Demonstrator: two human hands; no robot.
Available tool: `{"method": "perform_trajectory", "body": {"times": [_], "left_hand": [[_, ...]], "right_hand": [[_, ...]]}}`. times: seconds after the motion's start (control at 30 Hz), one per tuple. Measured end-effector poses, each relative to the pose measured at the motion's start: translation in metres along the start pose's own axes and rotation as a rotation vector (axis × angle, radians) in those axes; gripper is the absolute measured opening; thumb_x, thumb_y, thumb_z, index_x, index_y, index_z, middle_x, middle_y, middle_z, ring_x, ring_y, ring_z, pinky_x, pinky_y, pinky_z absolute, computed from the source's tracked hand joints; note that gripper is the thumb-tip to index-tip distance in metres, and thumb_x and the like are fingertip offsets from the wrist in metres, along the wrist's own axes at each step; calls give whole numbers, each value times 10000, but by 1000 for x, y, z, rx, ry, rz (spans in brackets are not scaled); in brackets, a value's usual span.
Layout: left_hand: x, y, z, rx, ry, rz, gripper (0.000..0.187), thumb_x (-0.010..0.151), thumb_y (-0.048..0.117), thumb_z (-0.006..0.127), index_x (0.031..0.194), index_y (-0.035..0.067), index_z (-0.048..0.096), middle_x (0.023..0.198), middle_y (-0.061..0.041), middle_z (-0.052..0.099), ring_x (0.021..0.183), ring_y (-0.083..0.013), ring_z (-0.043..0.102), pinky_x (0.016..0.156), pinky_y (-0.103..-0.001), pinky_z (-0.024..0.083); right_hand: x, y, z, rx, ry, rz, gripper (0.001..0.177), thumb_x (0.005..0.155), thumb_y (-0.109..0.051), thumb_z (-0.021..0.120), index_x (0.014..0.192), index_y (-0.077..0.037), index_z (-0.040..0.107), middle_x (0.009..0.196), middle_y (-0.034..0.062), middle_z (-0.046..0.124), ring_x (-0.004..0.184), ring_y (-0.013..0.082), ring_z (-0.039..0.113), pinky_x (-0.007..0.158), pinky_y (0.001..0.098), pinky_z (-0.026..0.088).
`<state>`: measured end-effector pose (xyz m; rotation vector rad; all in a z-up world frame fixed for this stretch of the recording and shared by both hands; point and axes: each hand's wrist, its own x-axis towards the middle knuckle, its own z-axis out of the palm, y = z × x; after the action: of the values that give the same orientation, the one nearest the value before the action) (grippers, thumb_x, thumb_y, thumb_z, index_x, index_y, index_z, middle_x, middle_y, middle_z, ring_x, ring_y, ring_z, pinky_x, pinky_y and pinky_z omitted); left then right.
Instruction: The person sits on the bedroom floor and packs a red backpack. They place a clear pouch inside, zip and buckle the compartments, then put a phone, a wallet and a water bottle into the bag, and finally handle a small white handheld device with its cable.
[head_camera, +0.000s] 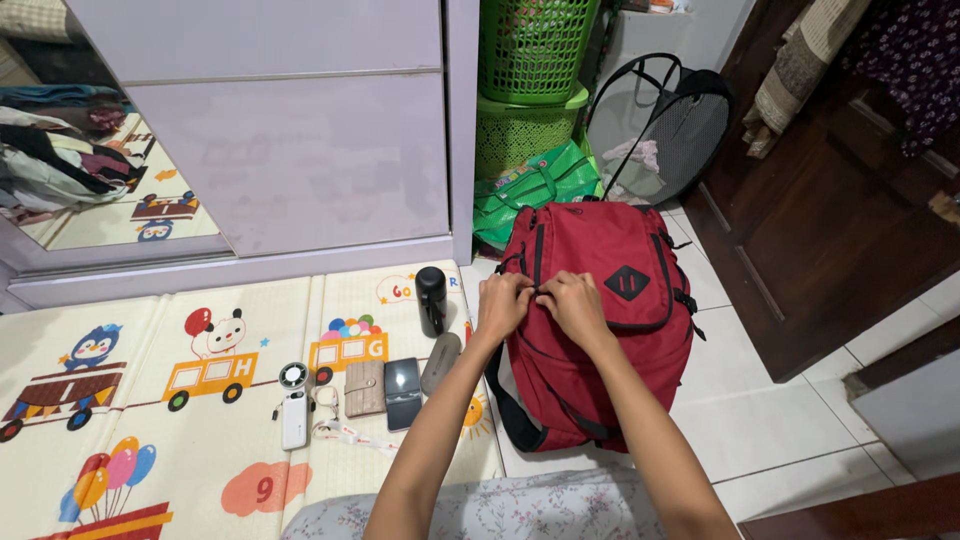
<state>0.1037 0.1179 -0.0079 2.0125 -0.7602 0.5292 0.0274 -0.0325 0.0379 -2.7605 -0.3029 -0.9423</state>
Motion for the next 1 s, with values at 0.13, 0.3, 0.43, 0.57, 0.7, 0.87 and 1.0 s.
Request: {"method": "perform_trajectory", "body": {"times": [0.13, 0.3, 0.43, 0.57, 0.7, 0.87, 1.0], "left_hand": [[8, 1, -3, 82, 39, 32, 64, 829, 134, 749, 868, 100, 786, 879, -92, 742, 908, -318, 640, 882, -453, 417], [26, -3, 8, 211, 78, 41, 61, 840, 136, 743, 873, 106, 785, 882, -92, 723, 934, -296, 640, 912, -452, 401], [43, -12, 21, 279, 96, 68, 72, 824, 146, 739, 865, 107, 783, 895, -85, 727, 942, -296, 634, 905, -466, 398], [65, -24, 36, 305, 98, 55, 67, 842, 153, 725, 866, 106, 766, 907, -87, 719, 958, -294, 633, 902, -478, 399], [83, -37, 52, 342, 108, 72, 63, 838, 148, 717, 865, 103, 752, 913, -89, 715, 960, -300, 633, 895, -490, 403], [107, -51, 69, 369, 131, 67, 60, 850, 144, 710, 881, 106, 746, 924, -85, 718, 971, -298, 635, 904, -495, 409], [121, -62, 80, 342, 147, 55, 73, 841, 144, 713, 897, 114, 749, 943, -87, 725, 981, -303, 634, 903, -498, 407]], "right_hand": [[3, 12, 5, 40, -36, 24, 123, 830, -169, 789, 858, -54, 758, 853, 116, 705, 814, 327, 652, 790, 448, 466], [8, 15, -2, 85, -68, 32, 95, 819, -127, 776, 826, -39, 741, 826, 129, 702, 796, 341, 653, 768, 466, 460], [14, 17, -11, 123, -89, 43, 108, 811, -132, 785, 814, -33, 744, 824, 133, 711, 792, 349, 669, 771, 476, 486], [21, 24, -15, 209, -193, 139, 127, 802, -147, 789, 835, -31, 750, 838, 132, 721, 765, 324, 710, 731, 448, 555], [27, 33, -16, 278, -284, 173, 144, 796, -150, 797, 835, -19, 753, 820, 133, 745, 752, 281, 741, 707, 414, 573], [35, 41, -19, 416, -355, 173, 91, 792, -107, 754, 841, -33, 776, 799, 110, 784, 736, 219, 778, 712, 358, 605], [39, 43, -21, 424, -438, 206, 133, 778, -120, 812, 856, -18, 779, 766, 117, 767, 701, 201, 748, 680, 350, 584]]}}
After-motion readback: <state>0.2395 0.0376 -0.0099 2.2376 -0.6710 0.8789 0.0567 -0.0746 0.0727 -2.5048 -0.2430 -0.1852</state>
